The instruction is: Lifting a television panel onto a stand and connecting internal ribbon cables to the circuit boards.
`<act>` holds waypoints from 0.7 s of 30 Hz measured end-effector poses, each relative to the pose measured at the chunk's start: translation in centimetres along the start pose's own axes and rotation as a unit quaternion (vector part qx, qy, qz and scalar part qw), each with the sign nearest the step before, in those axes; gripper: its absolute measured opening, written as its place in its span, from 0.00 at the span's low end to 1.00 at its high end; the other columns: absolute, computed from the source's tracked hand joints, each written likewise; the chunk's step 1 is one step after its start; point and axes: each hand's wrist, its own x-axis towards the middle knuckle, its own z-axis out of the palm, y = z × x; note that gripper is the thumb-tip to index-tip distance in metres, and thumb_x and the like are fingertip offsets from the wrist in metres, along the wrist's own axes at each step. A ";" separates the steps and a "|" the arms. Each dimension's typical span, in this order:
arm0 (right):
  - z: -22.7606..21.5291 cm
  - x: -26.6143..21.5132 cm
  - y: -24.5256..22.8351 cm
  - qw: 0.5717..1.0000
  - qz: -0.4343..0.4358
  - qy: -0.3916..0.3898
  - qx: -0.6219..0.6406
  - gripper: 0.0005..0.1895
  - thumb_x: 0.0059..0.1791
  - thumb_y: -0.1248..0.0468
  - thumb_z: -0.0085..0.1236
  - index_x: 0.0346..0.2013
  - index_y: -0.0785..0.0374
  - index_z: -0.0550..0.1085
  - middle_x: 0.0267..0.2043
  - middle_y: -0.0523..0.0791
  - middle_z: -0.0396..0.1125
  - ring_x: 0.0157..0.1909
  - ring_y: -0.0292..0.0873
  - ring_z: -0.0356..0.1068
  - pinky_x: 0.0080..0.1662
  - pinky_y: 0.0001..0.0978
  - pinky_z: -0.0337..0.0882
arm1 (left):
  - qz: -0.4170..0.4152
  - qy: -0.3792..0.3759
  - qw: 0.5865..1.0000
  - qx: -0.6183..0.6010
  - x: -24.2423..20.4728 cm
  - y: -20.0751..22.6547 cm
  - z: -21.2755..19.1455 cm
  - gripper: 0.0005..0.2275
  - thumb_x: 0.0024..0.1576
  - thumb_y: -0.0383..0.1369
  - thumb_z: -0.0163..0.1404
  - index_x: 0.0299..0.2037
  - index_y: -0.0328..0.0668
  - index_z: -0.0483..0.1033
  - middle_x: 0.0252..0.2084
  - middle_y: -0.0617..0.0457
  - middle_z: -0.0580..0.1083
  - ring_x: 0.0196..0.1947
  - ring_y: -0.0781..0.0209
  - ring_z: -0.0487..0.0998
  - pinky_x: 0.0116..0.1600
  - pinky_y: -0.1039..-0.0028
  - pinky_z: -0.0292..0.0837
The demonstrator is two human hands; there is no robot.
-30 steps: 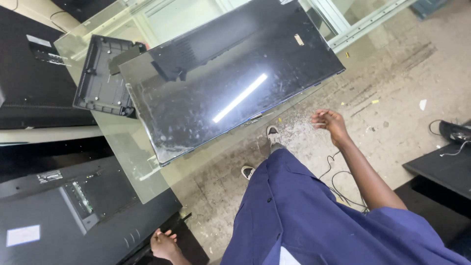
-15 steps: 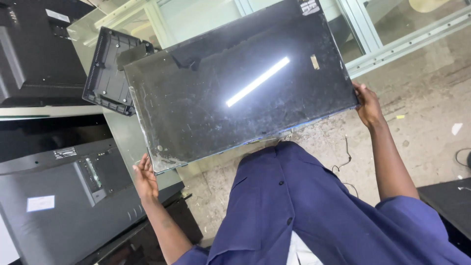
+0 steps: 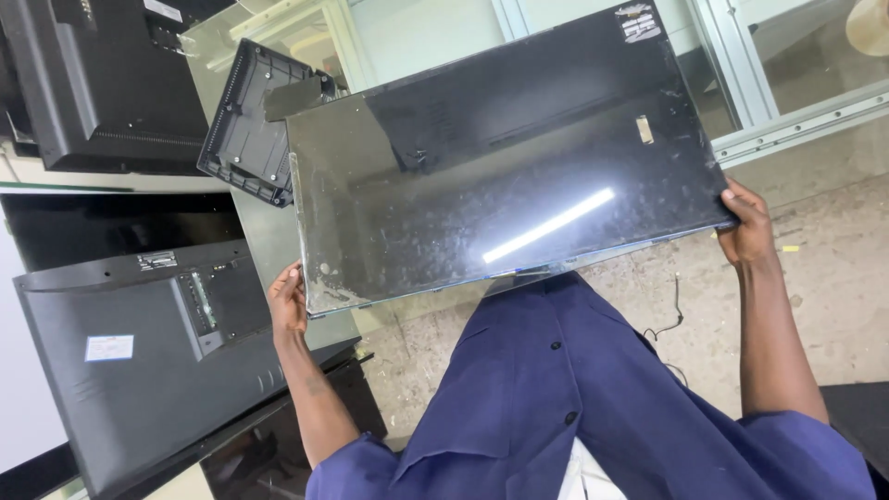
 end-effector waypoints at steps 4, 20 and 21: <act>1.0 0.2 -1.5 0.999 -0.026 0.011 -0.021 0.27 0.47 0.60 0.51 0.60 0.66 0.69 0.54 0.41 0.68 0.55 0.36 0.68 0.57 0.19 0.66 | 0.027 0.017 0.998 0.061 0.0 0.7 0.4 0.17 0.57 0.36 0.53 0.52 0.32 0.74 0.16 0.66 0.56 0.18 0.77 0.51 0.26 0.83 0.45; 0.0 0.0 -7.3 0.994 -0.048 -0.035 -0.088 0.32 0.50 0.50 0.50 0.65 0.65 0.67 0.62 0.44 0.68 0.64 0.37 0.70 0.70 0.26 0.71 | 0.029 0.075 0.994 0.074 -6.1 5.7 4.4 0.16 0.52 0.32 0.57 0.48 0.29 0.78 0.26 0.55 0.74 0.23 0.72 0.69 0.24 0.80 0.62; -0.6 0.3 -7.4 0.994 -0.046 -0.038 -0.090 0.32 0.50 0.50 0.50 0.65 0.65 0.67 0.62 0.44 0.68 0.64 0.37 0.70 0.70 0.26 0.71 | 0.027 0.078 0.994 0.072 -6.1 5.8 4.3 0.16 0.52 0.32 0.57 0.48 0.29 0.78 0.26 0.55 0.74 0.23 0.72 0.69 0.24 0.80 0.62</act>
